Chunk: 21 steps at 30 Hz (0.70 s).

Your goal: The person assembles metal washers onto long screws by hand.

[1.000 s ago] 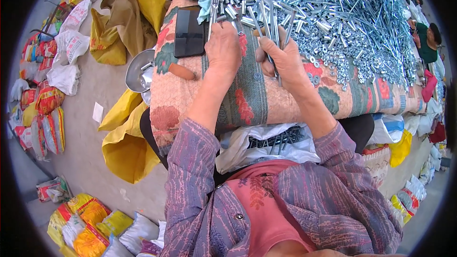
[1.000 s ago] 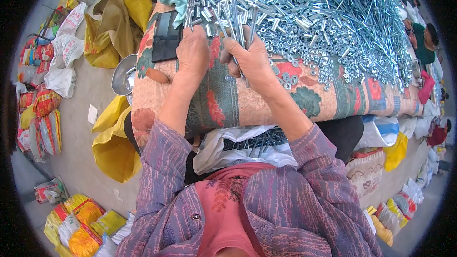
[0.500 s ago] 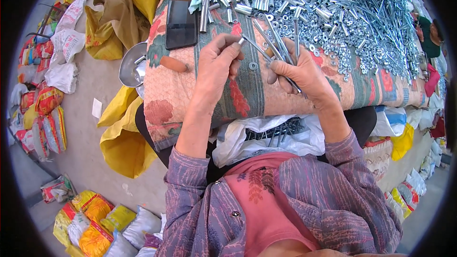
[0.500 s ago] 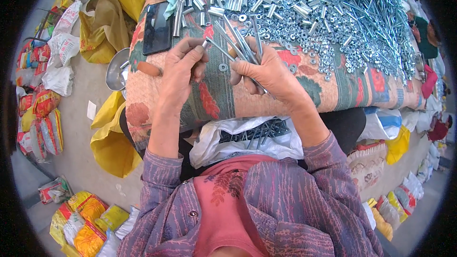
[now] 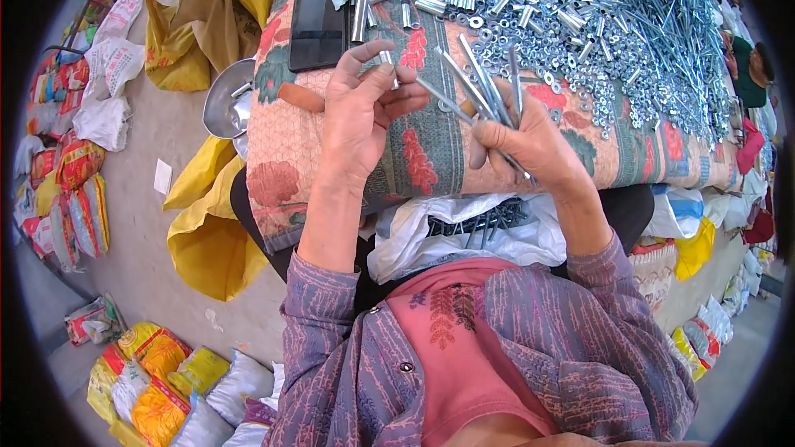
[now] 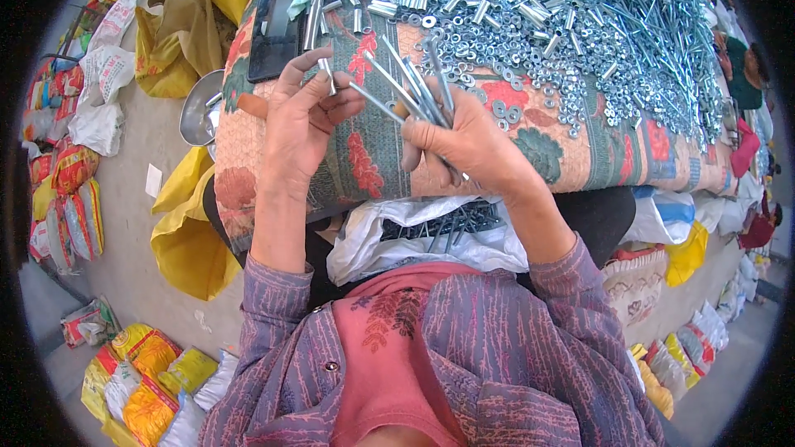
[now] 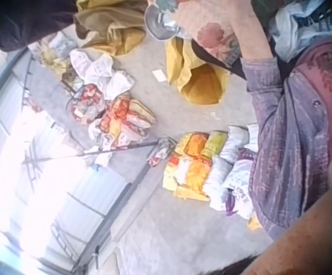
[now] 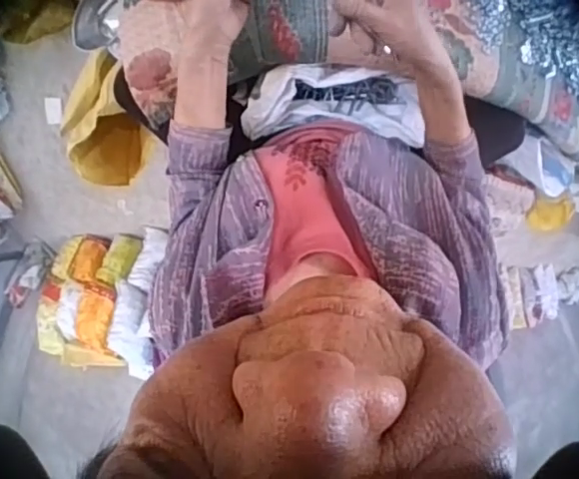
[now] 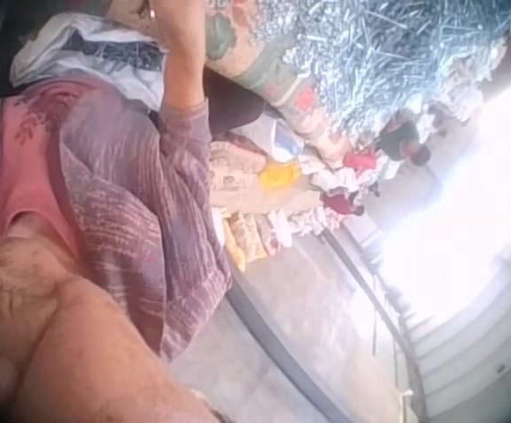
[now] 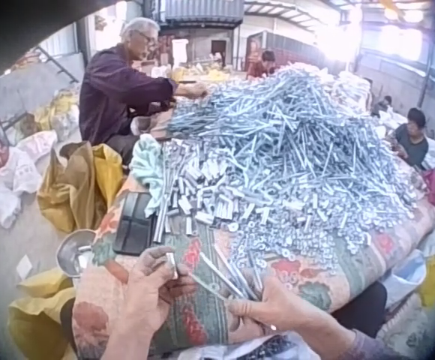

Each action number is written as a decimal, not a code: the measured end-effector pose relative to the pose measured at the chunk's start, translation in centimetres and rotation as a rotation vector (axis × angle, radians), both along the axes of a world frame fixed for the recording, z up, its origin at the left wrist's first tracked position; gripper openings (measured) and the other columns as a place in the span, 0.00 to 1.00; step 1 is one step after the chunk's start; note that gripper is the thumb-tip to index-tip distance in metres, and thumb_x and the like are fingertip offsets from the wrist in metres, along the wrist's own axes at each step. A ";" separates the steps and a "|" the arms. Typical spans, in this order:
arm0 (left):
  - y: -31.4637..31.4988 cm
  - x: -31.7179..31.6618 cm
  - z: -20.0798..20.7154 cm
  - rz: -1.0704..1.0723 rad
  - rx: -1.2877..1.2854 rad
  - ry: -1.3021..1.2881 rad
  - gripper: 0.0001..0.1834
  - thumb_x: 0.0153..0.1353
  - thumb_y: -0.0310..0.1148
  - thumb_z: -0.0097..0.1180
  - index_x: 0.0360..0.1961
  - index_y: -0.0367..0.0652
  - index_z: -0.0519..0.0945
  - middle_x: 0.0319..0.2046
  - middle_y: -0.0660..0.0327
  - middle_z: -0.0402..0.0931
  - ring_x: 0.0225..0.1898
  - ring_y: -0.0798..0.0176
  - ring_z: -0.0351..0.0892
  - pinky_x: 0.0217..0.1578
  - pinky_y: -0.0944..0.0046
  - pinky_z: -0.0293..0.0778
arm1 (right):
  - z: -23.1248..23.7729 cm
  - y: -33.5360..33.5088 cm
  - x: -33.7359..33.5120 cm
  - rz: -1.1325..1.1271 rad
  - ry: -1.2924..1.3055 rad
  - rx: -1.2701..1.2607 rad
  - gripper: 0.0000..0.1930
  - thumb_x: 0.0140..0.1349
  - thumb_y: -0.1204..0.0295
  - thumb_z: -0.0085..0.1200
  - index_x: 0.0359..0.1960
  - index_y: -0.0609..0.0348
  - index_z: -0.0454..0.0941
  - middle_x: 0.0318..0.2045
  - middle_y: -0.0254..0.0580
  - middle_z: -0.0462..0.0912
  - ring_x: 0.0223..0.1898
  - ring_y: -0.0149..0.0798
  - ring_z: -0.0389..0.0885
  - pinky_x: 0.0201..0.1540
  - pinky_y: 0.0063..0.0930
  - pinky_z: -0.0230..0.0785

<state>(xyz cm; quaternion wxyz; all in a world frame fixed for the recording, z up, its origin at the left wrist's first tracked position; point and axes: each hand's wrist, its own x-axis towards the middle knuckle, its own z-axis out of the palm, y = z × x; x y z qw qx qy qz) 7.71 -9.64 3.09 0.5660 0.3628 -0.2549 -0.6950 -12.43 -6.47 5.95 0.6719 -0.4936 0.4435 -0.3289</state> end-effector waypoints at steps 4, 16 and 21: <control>0.3 -1.1 0.3 -0.003 0.036 0.019 0.13 0.59 0.25 0.52 0.45 0.38 0.67 0.29 0.54 0.78 0.31 0.60 0.81 0.28 0.70 0.77 | -1.5 0.7 0.1 -0.011 0.007 -0.085 0.13 0.58 0.75 0.53 0.43 0.63 0.69 0.17 0.37 0.75 0.10 0.20 0.66 0.11 0.12 0.55; 0.4 -1.2 -0.5 0.015 0.026 0.051 0.10 0.55 0.25 0.58 0.34 0.42 0.69 0.30 0.54 0.78 0.26 0.65 0.78 0.26 0.71 0.73 | 0.5 0.9 0.0 -0.034 -0.071 0.024 0.10 0.58 0.72 0.53 0.39 0.64 0.70 0.17 0.38 0.77 0.09 0.19 0.63 0.10 0.12 0.51; 1.1 -2.4 -0.1 -0.063 0.144 0.147 0.10 0.53 0.25 0.59 0.33 0.43 0.70 0.29 0.58 0.77 0.29 0.64 0.78 0.29 0.67 0.76 | 0.0 0.3 -0.3 -0.078 -0.058 0.060 0.10 0.58 0.72 0.54 0.38 0.64 0.70 0.17 0.39 0.77 0.09 0.19 0.63 0.10 0.12 0.50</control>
